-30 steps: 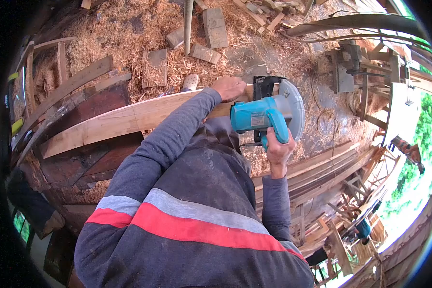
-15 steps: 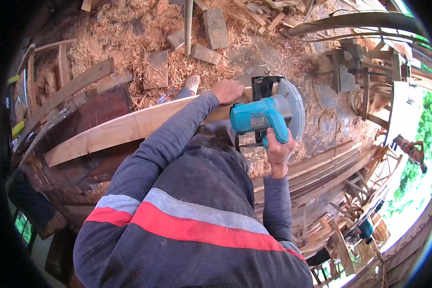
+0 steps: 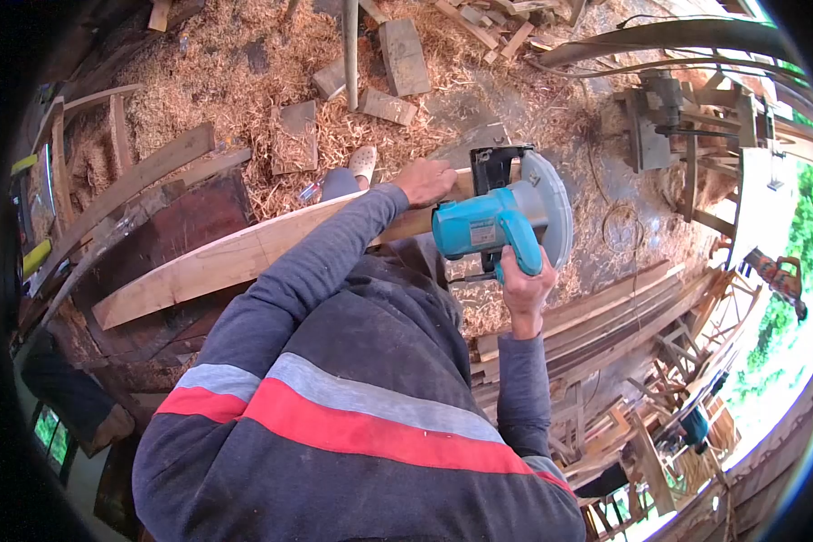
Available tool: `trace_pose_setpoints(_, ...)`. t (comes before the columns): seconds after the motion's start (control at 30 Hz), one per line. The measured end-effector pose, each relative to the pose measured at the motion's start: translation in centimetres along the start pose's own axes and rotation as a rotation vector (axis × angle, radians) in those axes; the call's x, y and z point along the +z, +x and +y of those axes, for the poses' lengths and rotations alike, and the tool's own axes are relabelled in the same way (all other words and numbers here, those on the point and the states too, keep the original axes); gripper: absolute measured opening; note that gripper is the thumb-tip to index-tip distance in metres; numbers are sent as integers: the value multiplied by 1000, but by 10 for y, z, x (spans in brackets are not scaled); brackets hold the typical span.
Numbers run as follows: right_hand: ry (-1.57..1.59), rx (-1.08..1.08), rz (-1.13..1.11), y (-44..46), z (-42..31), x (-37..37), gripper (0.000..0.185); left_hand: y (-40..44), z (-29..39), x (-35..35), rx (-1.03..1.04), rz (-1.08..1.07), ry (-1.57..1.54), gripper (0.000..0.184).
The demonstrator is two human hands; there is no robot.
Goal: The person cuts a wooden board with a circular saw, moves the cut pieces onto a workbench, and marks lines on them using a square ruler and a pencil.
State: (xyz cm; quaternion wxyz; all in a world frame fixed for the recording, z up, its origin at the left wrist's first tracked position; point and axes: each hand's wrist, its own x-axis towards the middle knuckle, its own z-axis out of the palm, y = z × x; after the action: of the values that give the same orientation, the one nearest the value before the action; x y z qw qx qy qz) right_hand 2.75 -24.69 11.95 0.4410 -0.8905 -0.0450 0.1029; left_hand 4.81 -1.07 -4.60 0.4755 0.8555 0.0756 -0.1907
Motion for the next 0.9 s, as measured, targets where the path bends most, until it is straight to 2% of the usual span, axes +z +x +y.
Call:
trace_pose_setpoints(0.27,11,27,-26,6,3,-1,8,-3,10,-14,-80,-18,-12,39)
trace_pose_setpoints(0.33,45,48,-21,6,-4,2,8,0,4,-11,6,-66,48,52)
trace_pose_setpoints(0.47,85,41,-29,3,1,0,8,-3,6,-9,-99,-78,-87,52)
trace_pose_setpoints(0.5,84,40,-31,3,-1,0,8,12,-17,18,43,-56,90,39)
trace_pose_setpoints(0.57,90,74,-27,2,-4,0,9,19,-30,32,185,-30,267,27)
trace_pose_setpoints(0.73,72,64,-27,2,-2,0,9,13,-21,25,114,-56,216,30)
trace_pose_setpoints(0.9,82,83,-19,2,-4,2,9,13,-22,23,134,-58,217,30)
